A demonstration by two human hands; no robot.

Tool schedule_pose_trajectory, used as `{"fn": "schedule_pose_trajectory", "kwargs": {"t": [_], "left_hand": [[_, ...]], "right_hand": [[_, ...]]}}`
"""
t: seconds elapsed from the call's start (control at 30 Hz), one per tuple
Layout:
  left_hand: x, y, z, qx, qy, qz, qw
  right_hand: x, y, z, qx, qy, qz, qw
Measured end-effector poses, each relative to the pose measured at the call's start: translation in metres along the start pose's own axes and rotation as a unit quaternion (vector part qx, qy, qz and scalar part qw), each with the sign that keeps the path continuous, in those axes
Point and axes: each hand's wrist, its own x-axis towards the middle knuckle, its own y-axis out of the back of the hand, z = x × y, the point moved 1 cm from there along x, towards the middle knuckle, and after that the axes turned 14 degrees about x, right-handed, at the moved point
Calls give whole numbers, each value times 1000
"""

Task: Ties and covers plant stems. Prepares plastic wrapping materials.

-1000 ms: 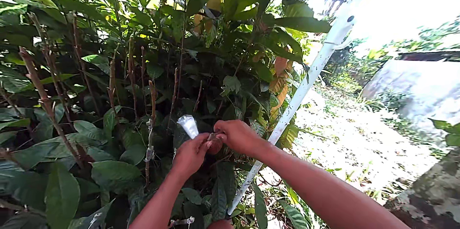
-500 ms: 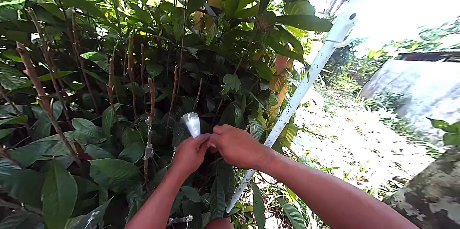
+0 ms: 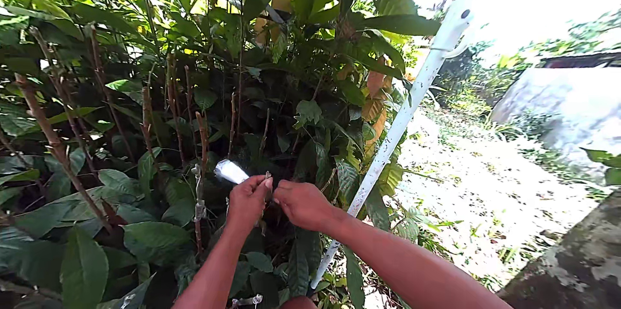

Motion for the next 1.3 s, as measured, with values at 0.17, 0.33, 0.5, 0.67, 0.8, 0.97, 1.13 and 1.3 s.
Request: {"fn": "schedule_pose_trajectory", "kwargs": {"t": [0.17, 0.33, 0.5, 0.67, 0.8, 0.97, 1.13, 1.3], "left_hand": [[4, -11, 0, 42, -60, -40, 997], [-7, -29, 0, -2, -96, -72, 993], [-3, -18, -8, -53, -111, -12, 992], [1, -18, -9, -68, -126, 16, 990], [4, -18, -3, -98, -90, -64, 989], [7, -14, -5, -110, -68, -64, 990], [7, -13, 1, -98, -71, -29, 992], [12, -23, 9, -60, -19, -12, 998]], "right_hand": [[-11, 19, -55, -40, 41, -131, 990], [29, 70, 4, 64, -105, 52, 991], [16, 35, 37, 477, -215, 17, 852], [8, 23, 21, 369, -136, 88, 915], [9, 15, 22, 270, -151, 218, 926], [-1, 1, 29, -80, 126, 254, 956], [-12, 21, 13, 66, -124, 165, 976], [-36, -6, -13, 311, -35, 76, 947]]}}
